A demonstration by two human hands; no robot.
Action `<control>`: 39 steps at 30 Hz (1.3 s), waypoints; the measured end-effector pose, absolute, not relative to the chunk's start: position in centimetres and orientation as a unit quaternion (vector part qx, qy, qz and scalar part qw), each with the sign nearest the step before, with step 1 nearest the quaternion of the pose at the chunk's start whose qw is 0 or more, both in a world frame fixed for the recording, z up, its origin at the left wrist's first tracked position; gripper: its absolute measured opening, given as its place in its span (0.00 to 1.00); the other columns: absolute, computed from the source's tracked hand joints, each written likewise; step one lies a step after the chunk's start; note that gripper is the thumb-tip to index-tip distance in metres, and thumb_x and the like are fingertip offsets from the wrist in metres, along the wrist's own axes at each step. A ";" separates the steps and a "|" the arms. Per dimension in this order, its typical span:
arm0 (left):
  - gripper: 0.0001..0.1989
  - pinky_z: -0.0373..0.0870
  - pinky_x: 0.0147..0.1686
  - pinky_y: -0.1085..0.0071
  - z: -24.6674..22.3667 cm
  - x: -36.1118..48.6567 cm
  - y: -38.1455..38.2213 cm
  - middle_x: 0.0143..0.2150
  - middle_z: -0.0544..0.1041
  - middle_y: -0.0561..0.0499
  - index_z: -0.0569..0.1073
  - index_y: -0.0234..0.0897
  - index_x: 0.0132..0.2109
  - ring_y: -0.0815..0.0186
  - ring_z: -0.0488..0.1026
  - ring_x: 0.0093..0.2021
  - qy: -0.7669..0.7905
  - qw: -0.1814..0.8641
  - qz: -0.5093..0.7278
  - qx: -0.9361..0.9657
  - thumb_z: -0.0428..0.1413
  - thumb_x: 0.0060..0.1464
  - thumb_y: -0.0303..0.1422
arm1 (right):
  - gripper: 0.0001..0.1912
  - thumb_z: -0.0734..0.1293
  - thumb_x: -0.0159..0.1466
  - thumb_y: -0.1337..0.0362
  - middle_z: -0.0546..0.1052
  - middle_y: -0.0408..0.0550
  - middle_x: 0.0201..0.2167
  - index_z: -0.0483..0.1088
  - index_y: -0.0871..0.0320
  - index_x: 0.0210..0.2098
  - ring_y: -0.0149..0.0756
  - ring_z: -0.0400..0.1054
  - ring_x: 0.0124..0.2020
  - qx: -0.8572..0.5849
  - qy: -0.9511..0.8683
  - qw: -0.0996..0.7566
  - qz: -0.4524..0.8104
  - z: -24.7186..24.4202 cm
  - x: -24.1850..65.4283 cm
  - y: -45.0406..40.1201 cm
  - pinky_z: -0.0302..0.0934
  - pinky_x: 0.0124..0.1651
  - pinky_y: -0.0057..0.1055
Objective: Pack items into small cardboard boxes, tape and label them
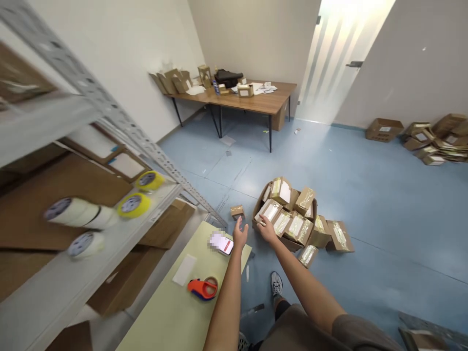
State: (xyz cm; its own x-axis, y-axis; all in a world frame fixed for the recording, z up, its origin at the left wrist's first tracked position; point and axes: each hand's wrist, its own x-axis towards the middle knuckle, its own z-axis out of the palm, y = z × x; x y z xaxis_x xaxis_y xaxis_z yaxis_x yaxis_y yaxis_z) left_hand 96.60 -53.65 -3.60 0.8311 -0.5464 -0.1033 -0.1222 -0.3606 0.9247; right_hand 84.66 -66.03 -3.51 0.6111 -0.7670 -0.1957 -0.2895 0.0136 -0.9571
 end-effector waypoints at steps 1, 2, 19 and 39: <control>0.31 0.74 0.60 0.57 -2.5 96.8 -51.8 0.67 0.75 0.39 0.67 0.40 0.71 0.54 0.73 0.65 -0.201 0.536 -0.192 0.797 0.58 0.63 0.36 | 0.32 0.68 0.60 0.60 0.75 0.51 0.65 0.71 0.50 0.65 0.50 0.70 0.65 -0.680 0.380 0.594 -0.199 -2.7 85.3 -64.6 0.64 0.68 0.49; 0.30 0.74 0.60 0.57 -1.4 96.8 -49.9 0.67 0.75 0.39 0.67 0.41 0.71 0.54 0.74 0.65 -0.192 0.546 -0.183 0.795 0.58 0.63 0.37 | 0.32 0.68 0.60 0.61 0.76 0.51 0.64 0.71 0.50 0.65 0.49 0.71 0.64 -0.687 0.370 0.594 -0.197 -2.0 85.9 -63.1 0.64 0.68 0.49; 0.31 0.69 0.66 0.56 4.2 90.7 -15.8 0.73 0.68 0.40 0.67 0.39 0.72 0.51 0.66 0.71 -0.013 0.589 -0.100 0.801 0.58 0.64 0.36 | 0.27 0.67 0.63 0.62 0.74 0.55 0.66 0.74 0.56 0.61 0.49 0.65 0.69 -0.843 0.147 0.517 -0.035 2.2 88.1 -33.8 0.58 0.72 0.47; 0.26 0.76 0.56 0.59 -1.0 76.4 -15.5 0.62 0.79 0.38 0.75 0.40 0.65 0.56 0.78 0.58 0.222 0.586 -0.029 0.778 0.60 0.60 0.35 | 0.17 0.67 0.68 0.58 0.82 0.65 0.48 0.77 0.61 0.50 0.51 0.79 0.50 -0.931 0.041 0.226 0.283 -8.0 88.3 -35.0 0.66 0.47 0.38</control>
State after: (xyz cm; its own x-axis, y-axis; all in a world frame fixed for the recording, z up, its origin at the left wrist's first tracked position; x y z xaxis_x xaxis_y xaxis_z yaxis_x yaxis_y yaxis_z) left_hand 76.42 -15.49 -0.99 0.8994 0.3115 -0.3066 0.3806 -0.2133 0.8998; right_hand 88.27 -35.00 -8.03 0.8365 0.0516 -0.5456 -0.2042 -0.8945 -0.3978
